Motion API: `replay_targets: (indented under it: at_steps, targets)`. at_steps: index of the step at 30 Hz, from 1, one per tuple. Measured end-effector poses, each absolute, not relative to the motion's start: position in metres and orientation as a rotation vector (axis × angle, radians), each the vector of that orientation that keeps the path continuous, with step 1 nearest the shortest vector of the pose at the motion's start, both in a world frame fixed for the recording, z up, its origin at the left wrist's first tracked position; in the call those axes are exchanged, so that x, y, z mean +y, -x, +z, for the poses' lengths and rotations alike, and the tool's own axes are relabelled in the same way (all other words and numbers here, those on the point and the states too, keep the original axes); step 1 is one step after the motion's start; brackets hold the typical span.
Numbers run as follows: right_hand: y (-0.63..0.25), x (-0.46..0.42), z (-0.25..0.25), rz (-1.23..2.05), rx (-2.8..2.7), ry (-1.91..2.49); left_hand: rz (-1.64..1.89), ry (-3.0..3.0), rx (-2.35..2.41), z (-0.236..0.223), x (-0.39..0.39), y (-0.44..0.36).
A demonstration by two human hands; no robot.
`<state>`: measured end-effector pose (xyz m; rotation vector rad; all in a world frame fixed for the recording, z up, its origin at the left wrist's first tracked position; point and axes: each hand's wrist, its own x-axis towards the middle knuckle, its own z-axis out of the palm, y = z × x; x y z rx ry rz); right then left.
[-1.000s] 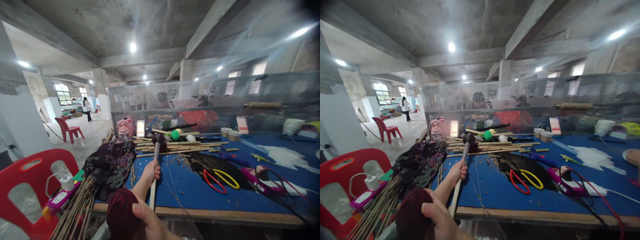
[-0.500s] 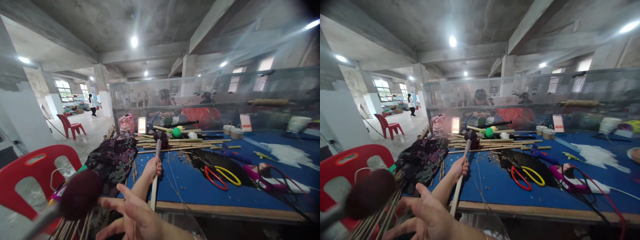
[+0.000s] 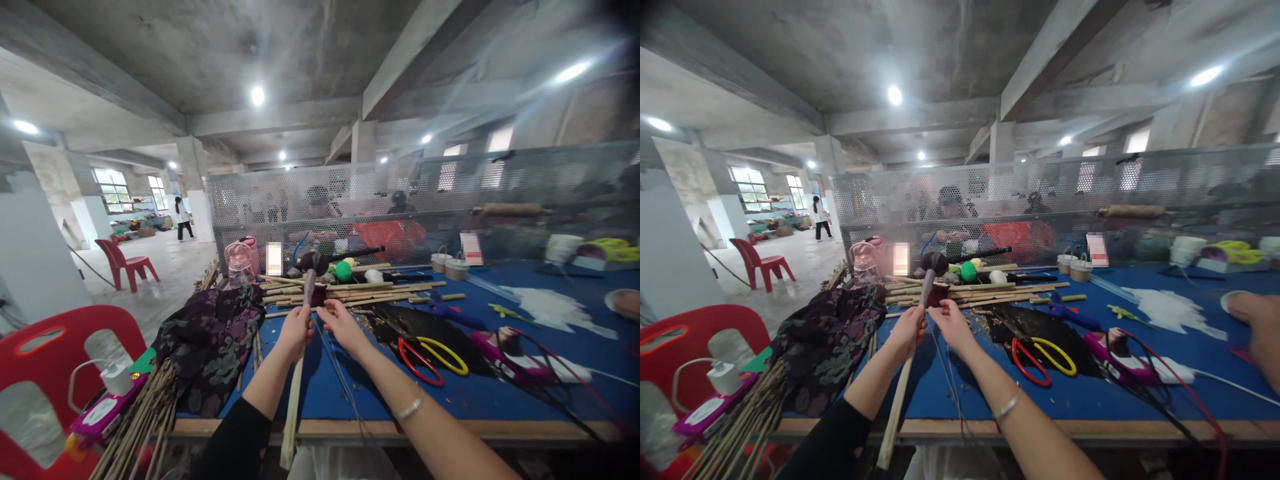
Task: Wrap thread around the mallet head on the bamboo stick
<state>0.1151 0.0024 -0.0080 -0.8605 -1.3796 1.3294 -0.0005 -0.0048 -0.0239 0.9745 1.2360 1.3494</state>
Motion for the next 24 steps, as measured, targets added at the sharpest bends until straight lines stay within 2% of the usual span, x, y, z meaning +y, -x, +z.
replay_targets:
  at_steps: [4, 8, 13, 15, 20, 24]
  targets:
    - [-0.111, 0.048, -0.016, 1.842, -1.432, 0.761, 1.365, -1.215, 1.482, -0.017, 0.011, -0.006]
    - [-0.112, 0.051, -0.025, 1.681, -1.539, 0.873, 1.378, -1.354, 1.621, -0.030, 0.014, -0.002]
    - [-0.117, 0.043, -0.032, 1.563, -1.550, 0.878, 1.348, -1.227, 1.589, -0.043, 0.007, 0.006]
    - [-0.116, 0.041, -0.035, 1.599, -1.483, 0.903, 1.366, -1.159, 1.526, -0.044, 0.006, 0.007]
    - [-0.111, 0.037, -0.041, 1.928, -1.408, 0.824, 1.376, -1.075, 1.458, -0.048, 0.005, 0.009]
    - [-0.113, 0.041, -0.041, 1.936, -1.361, 0.959, 1.342, -1.115, 1.476, -0.053, 0.005, 0.008]
